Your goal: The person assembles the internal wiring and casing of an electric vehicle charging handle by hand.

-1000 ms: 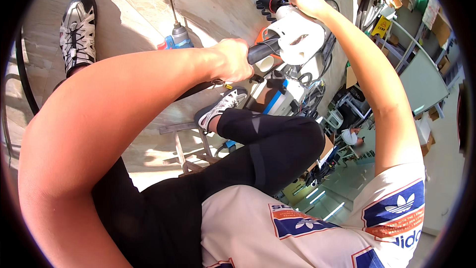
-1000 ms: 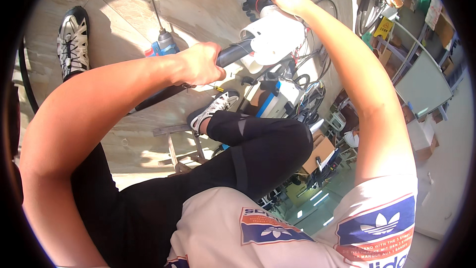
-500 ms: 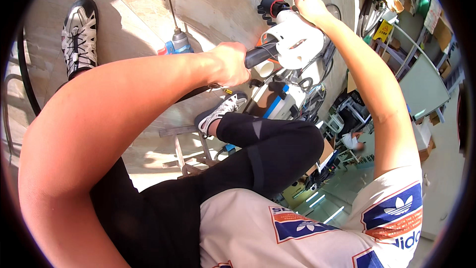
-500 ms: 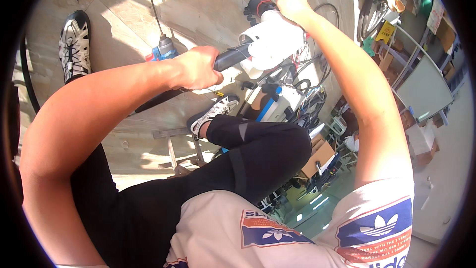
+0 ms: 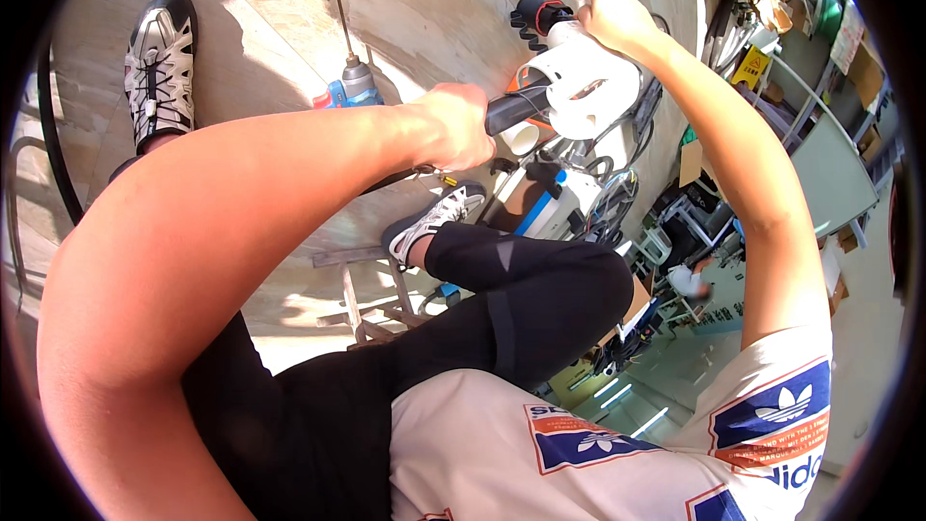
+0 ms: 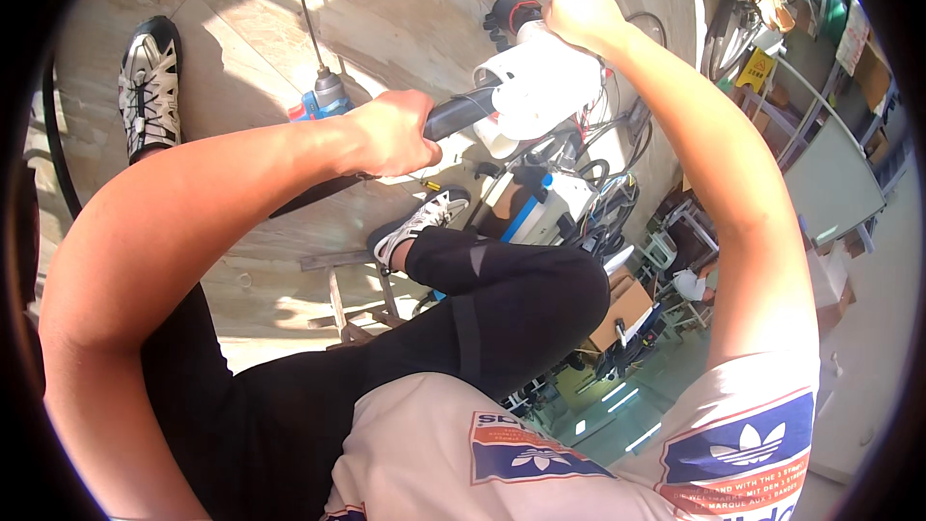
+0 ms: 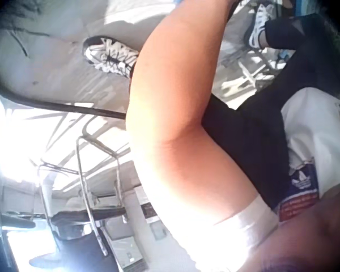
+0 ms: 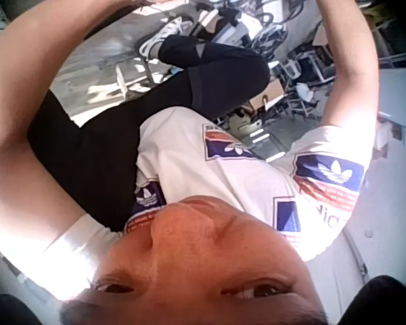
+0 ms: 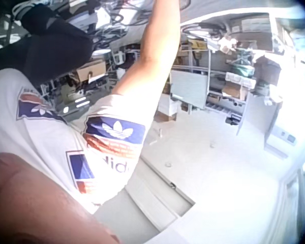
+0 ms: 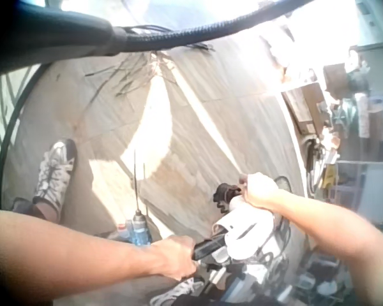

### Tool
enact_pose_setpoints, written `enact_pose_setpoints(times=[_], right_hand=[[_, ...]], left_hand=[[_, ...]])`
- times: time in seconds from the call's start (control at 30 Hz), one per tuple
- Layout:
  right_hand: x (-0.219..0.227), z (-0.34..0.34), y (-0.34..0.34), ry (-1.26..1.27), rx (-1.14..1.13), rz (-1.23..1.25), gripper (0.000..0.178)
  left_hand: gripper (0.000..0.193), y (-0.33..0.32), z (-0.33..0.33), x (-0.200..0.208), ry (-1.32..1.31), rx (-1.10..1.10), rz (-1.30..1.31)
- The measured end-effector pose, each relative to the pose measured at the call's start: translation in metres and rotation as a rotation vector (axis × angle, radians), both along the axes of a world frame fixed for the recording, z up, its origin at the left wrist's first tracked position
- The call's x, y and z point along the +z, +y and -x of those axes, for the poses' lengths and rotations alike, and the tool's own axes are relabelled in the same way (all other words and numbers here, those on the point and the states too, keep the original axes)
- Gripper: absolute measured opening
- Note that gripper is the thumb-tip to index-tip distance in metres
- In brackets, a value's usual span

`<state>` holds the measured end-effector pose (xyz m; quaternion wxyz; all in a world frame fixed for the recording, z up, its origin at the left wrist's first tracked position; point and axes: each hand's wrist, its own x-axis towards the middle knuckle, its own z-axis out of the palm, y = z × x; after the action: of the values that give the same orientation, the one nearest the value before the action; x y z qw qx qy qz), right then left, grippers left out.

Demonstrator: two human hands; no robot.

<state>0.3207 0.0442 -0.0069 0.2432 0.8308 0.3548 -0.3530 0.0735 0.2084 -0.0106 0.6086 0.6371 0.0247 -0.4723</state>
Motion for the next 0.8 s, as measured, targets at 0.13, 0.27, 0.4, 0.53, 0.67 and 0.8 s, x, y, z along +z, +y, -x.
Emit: enact_pose_setpoints(times=[0.13,0.27,0.4,0.53,0.67,0.8], right_hand=[[-0.018,-0.010,-0.015,-0.134,-0.516,-0.003,0.030],[-0.012,-0.006,-0.003,-0.068,-0.297,0.068,0.029],[0.013,0.010,0.008,0.029,0.395,0.044,0.034],[0.009,-0.011,-0.001,0.124,0.616,0.015,0.032],[-0.008,-0.013,-0.017,-0.012,0.115,-0.110,0.029],[-0.019,-0.032,-0.023,-0.068,-0.566,-0.019,0.028]], left_hand=[[0.038,-0.004,-0.002,0.000,-0.032,-0.001,0.001],[0.038,-0.004,-0.003,0.000,0.002,0.000,0.009],[0.035,-0.008,0.000,-0.003,-0.020,-0.010,-0.007],[0.036,-0.004,-0.002,0.000,-0.040,-0.019,-0.004],[0.038,0.001,-0.006,-0.004,-0.013,-0.030,-0.004],[0.037,-0.003,-0.005,-0.005,-0.029,-0.014,-0.006]])
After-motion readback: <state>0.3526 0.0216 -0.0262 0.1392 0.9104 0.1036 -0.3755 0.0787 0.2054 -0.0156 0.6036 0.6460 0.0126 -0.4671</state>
